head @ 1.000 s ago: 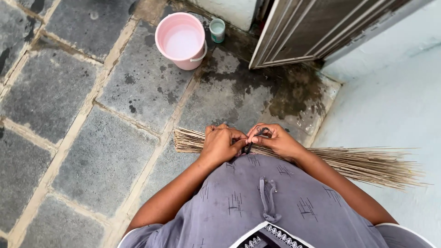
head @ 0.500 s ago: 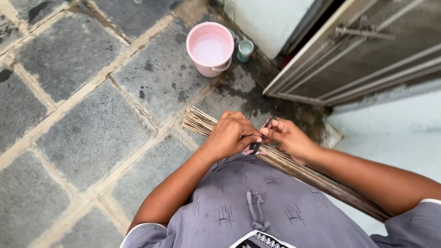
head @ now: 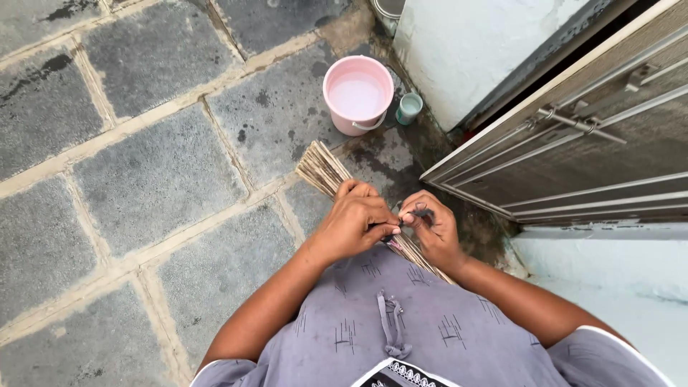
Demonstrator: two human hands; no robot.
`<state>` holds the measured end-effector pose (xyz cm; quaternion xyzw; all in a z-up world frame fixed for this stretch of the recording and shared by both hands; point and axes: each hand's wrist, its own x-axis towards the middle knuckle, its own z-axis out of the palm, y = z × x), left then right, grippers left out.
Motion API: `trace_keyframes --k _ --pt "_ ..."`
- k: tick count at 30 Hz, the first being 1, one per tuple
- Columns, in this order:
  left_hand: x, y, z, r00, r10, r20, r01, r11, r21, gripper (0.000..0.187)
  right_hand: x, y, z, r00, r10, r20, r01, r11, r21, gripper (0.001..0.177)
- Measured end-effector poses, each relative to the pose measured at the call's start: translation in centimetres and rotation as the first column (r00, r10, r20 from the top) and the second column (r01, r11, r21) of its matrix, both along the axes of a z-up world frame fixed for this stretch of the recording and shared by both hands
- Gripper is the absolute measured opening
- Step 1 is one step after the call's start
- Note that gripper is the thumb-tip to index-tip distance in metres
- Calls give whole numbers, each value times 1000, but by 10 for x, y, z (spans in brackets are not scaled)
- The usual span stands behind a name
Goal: The recorder is tying a bundle of broom bristles together with a pink string to create a broom.
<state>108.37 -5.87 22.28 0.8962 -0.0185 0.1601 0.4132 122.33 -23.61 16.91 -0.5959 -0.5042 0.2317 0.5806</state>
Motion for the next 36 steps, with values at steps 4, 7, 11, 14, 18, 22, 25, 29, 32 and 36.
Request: trace_keyframes --k 4,7,11,14,18,22,25,29,32,36 --pt "8 -26 15 979 197 58 -201 978 63 13 8 -8 5 981 -106 -165 103 994 -29 13" --pt "6 -50 43 938 345 -19 -340 932 126 12 19 -14 10 987 -121 -107 113 991 -73 15" --pt "9 -65 40 907 373 -194 -368 928 60 13 30 -18 12 994 -84 74 90 993 -77 12" --pt "11 -70 27 876 422 -235 -431 902 11 15 38 -14 10 997 -20 74 27 995 -98 13" --pt "11 -75 9 828 495 -262 -543 825 -158 16 43 -4 11 995 56 -85 -80 948 -308 10" --pt "11 -80 8 718 497 -487 -677 660 -324 18 41 -6 9 934 123 -335 -174 976 -128 18" --pt "11 -82 -6 755 474 -453 -649 640 -412 20 45 -11 1 946 229 -228 -245 968 -47 31" --pt "14 -83 4 749 487 -450 -656 640 -400 22 45 -9 23 983 184 -22 -185 980 -77 26" --pt "14 -82 22 708 508 -491 -686 660 -307 24 41 -8 41 972 58 227 -39 995 -90 20" --pt "13 -85 20 741 557 -375 -652 731 -202 23 38 -10 51 917 36 397 -45 999 12 19"
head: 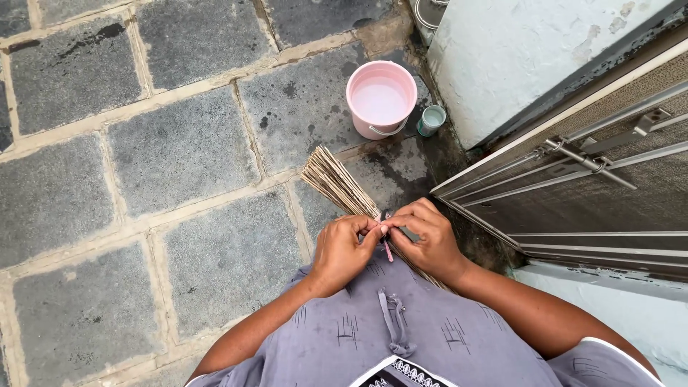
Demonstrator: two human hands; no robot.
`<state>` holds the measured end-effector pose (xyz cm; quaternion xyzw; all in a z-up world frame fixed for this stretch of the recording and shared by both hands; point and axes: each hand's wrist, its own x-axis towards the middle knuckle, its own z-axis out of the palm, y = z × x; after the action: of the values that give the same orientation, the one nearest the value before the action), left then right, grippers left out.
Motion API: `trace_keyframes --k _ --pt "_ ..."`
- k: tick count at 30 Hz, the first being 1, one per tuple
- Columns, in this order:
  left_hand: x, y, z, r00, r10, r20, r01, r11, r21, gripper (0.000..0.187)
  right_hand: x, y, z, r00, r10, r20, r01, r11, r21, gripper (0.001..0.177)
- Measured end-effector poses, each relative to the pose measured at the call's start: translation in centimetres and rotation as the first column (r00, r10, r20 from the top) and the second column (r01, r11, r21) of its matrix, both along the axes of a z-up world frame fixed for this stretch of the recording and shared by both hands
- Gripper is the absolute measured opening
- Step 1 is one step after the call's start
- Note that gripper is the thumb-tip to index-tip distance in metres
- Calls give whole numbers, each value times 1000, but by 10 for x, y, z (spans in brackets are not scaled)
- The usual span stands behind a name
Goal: The recorder is tying a bundle of broom bristles together with a pink string to create a broom.
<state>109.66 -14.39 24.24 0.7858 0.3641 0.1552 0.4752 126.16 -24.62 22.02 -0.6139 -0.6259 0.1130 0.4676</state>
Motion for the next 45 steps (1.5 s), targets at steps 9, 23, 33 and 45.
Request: trace_keyframes --k 9,23,33,45 --pt "-3 -8 6 984 -176 16 146 863 484 13 0 -6 8 981 15 191 8 993 -118 13" --pt "-5 -16 -28 980 -16 198 36 995 -97 16 -5 -15 14 999 -15 46 20 993 -118 39" --pt "-16 -24 -23 974 -80 210 75 997 32 14 3 -21 -26 980 97 -172 -115 989 -98 9" --pt "-25 -31 -50 952 73 298 -14 981 -194 13 -16 -16 -18 952 -25 -305 -50 971 -234 34"
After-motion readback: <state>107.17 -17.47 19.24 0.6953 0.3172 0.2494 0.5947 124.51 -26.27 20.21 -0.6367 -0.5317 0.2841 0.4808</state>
